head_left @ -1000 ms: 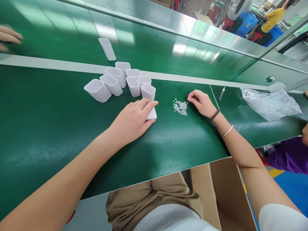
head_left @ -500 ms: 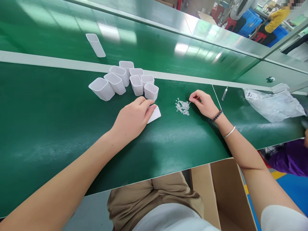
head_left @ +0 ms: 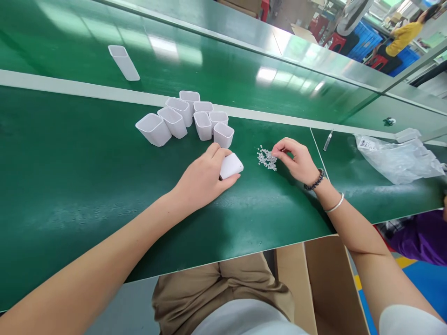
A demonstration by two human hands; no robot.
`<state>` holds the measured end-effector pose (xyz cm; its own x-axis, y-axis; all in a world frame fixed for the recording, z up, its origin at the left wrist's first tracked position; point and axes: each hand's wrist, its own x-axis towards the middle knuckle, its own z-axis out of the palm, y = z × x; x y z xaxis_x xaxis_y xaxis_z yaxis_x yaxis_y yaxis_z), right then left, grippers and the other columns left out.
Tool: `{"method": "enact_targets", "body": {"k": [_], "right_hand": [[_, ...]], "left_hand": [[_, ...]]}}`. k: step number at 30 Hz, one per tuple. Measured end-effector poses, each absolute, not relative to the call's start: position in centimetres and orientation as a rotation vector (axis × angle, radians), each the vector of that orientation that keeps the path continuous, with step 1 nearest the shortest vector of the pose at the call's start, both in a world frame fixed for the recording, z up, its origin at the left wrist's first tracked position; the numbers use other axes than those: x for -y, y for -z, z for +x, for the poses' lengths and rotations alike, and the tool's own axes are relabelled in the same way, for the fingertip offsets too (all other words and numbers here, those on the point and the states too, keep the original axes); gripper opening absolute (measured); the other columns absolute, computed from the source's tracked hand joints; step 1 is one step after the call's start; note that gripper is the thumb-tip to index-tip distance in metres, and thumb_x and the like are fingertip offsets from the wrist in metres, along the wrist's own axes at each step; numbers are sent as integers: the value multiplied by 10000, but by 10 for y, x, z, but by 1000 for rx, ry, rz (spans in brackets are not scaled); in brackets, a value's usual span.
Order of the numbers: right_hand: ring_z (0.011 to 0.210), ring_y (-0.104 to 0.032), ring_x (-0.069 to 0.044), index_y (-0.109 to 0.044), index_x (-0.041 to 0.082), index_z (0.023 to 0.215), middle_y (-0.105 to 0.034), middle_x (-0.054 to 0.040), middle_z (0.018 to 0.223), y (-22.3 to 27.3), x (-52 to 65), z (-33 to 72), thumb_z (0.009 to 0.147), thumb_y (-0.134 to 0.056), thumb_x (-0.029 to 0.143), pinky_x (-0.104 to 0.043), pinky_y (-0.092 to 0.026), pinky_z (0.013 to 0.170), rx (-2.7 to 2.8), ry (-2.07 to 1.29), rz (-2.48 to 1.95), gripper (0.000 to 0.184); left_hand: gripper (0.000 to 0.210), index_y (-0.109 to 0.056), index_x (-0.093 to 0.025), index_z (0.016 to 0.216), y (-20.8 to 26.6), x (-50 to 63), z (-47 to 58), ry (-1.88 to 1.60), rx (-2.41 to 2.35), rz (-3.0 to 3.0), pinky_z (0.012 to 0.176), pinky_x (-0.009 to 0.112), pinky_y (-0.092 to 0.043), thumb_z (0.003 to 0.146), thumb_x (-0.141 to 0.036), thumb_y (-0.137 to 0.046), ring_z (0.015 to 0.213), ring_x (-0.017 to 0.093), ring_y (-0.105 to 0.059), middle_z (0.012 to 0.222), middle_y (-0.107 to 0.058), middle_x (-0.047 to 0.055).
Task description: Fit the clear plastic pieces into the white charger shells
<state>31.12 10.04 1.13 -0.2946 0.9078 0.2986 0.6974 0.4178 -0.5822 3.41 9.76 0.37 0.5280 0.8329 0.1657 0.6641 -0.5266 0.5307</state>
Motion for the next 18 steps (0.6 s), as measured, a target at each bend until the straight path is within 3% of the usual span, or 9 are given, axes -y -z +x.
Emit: {"method": "enact_targets", "body": {"k": [3,8,18], "right_hand": [[779,-617,-184,-636,232,827,-673,-34,839,-18,-79,282,950,-590,274,-341,-519,712,2072,-517,-1176,137],[797,-649,-180,-658,244,902,-694,-41,870,-13,-62,257,963,-553,182,-334,-547,695,2101,-393,-960,136],[776,-656,-200,-663,284,974,-699,-42,883,-12,-60,260,956,-543,160,-367,-554,671,2185,-220,-876,174]], "left_hand": [[316,-544,-175,1074,-4,-87,41,-654,-1167,2259,668,314,-481,835,-358,-642,784,189,-596,1075,-577,73],[280,-537,-179,1020,-4,-78,45,-764,-1076,2281,692,305,-478,812,-308,-674,816,186,-583,983,-572,51],[253,-527,-197,1010,-7,-75,47,-816,-1047,2270,713,307,-488,819,-297,-659,837,192,-585,960,-577,51]]}}
